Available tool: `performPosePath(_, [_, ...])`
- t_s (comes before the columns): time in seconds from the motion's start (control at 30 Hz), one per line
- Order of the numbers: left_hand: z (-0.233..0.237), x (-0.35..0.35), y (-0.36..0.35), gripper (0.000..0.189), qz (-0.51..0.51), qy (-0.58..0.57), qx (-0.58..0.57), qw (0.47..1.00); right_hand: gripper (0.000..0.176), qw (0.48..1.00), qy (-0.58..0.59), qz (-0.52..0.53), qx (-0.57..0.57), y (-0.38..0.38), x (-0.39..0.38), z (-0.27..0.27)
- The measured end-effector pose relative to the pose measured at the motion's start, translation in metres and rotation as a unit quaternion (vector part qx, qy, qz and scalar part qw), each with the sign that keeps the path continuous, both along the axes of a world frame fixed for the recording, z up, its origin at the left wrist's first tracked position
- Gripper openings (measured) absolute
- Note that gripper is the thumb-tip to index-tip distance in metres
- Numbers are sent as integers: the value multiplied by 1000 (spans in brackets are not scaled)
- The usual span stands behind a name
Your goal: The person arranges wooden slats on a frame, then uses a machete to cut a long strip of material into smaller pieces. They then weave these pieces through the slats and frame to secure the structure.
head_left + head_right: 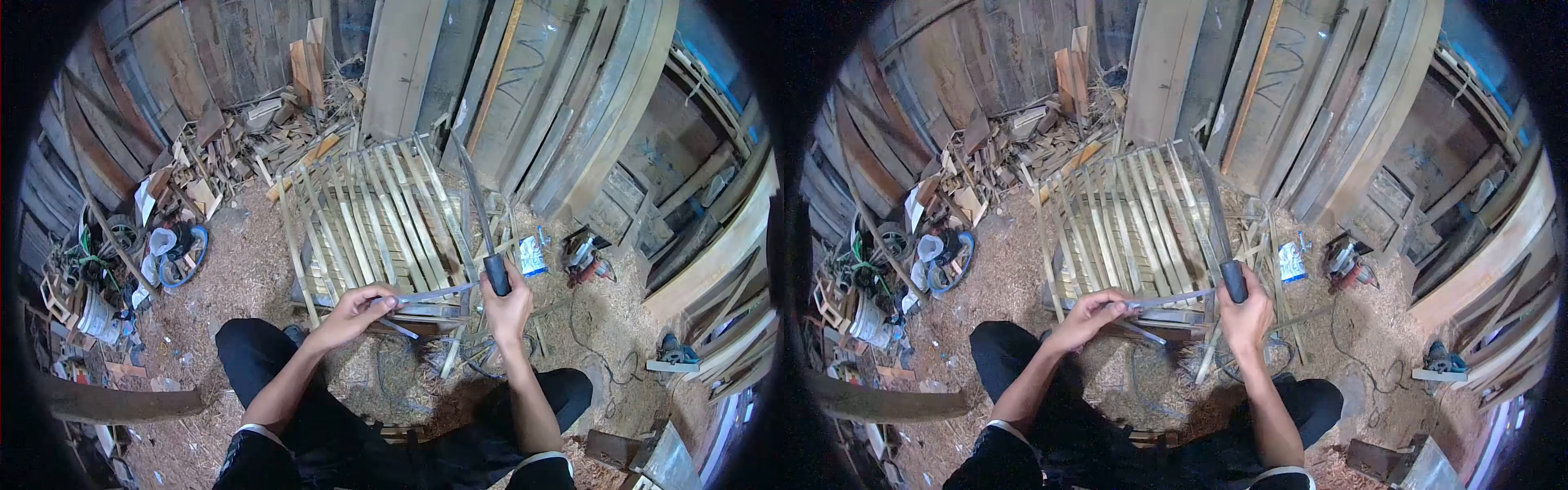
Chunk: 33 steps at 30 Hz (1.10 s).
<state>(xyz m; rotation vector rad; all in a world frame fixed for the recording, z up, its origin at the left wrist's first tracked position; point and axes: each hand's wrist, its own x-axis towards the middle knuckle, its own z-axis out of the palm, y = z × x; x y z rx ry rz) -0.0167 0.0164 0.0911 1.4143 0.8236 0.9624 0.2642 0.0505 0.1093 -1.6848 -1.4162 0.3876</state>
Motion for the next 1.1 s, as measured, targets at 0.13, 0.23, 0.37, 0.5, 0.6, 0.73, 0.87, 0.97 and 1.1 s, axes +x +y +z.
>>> performPosePath(0.13, [-7, 9, 4, 23, 46, -90, 5, 995, 43, 999, 9, 22, -35, -4, -4, -1])
performPosePath(0.23, [-6, 8, 8, 22, 102, -107, -48, 988, 44, 998, 40, 48, 5, -5, -8, -4])
performPosePath(0.37, [-7, 2, 11, 22, 162, -39, -39, 985, 45, 1000, 7, 13, 18, -12, -12, 15])
performPosePath(0.5, [-14, 4, 10, 20, 132, 62, -53, 988, 42, 995, 16, 50, 87, -10, -12, 4])
performPosePath(0.6, [-12, 20, 10, 20, 72, 57, 6, 996, 42, 986, 130, 106, 22, -21, -30, -2])
performPosePath(0.73, [-15, 30, 9, 20, 26, 22, -36, 999, 43, 949, 236, 207, -10, -30, -47, -11])
performPosePath(0.87, [-8, 32, 8, 21, 43, -43, -73, 995, 37, 919, 286, 265, -57, -31, -50, -6])
performPosePath(0.97, [-5, 28, 9, 22, 54, -57, -64, 995, 34, 908, 308, 275, -66, -29, -45, -4])
performPosePath(1.1, [0, 24, 7, 22, 44, -63, -82, 994, 27, 920, 299, 252, -30, -22, -37, -2])
